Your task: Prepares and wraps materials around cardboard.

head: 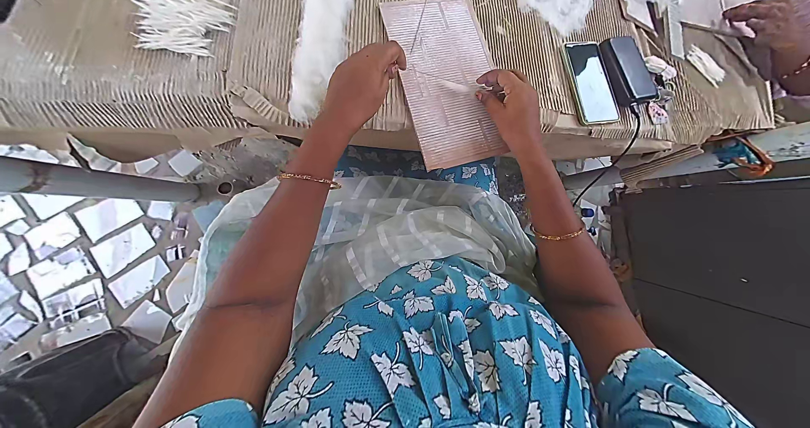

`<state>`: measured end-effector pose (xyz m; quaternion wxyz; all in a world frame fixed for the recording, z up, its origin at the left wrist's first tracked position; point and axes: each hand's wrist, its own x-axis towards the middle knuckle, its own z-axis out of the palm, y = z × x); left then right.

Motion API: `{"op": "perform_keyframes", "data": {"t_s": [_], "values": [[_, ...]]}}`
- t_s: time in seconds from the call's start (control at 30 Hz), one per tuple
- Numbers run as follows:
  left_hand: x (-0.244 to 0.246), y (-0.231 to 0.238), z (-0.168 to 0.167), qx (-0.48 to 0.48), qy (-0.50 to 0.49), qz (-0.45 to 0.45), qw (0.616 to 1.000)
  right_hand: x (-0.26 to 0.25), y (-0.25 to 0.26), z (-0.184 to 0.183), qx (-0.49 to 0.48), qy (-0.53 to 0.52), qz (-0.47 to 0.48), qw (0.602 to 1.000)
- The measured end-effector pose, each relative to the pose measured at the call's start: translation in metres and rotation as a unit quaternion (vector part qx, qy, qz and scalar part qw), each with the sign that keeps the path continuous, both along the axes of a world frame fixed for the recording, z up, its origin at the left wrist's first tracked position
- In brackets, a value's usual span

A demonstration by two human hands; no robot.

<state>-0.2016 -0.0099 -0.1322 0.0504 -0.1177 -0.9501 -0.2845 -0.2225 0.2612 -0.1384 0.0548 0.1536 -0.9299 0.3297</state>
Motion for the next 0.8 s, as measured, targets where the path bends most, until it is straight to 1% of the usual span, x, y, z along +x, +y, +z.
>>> {"op": "perform_keyframes", "data": {"t_s": [0.17, 0.3, 0.4, 0.47, 0.5, 0.57, 0.67, 0.73, 0.8], "values": [[-0.001, 0.003, -0.001, -0.022, -0.021, 0.005, 1.0, 0.0, 0.003, 0.004, 0.002, -0.022, 0.014, 1.0], [-0.001, 0.004, -0.001, -0.022, -0.016, 0.014, 1.0, 0.002, 0.006, 0.011, 0.012, -0.044, 0.014, 0.999], [-0.002, 0.006, 0.0, -0.036, -0.032, 0.03, 0.998, 0.005, 0.001, 0.014, 0.033, -0.014, 0.021, 0.999], [-0.003, 0.009, 0.002, -0.048, -0.034, 0.04, 0.997, 0.003, -0.01, 0.012, 0.064, 0.032, 0.056, 0.996], [-0.004, 0.01, 0.002, -0.057, -0.032, 0.044, 0.997, 0.001, -0.019, 0.012, 0.084, 0.029, 0.075, 0.993], [-0.004, 0.013, 0.005, -0.075, -0.037, 0.05, 0.995, -0.005, -0.041, 0.012, 0.135, -0.027, 0.099, 0.986], [-0.002, 0.016, 0.005, -0.091, -0.028, 0.052, 0.994, -0.012, -0.063, 0.006, 0.219, -0.077, 0.085, 0.969], [0.002, 0.016, 0.004, -0.084, -0.013, 0.052, 0.995, -0.011, -0.064, 0.002, 0.248, -0.078, 0.088, 0.962], [0.015, 0.019, 0.007, -0.076, -0.025, 0.054, 0.995, -0.002, -0.057, 0.004, 0.259, -0.091, 0.11, 0.955]]}}
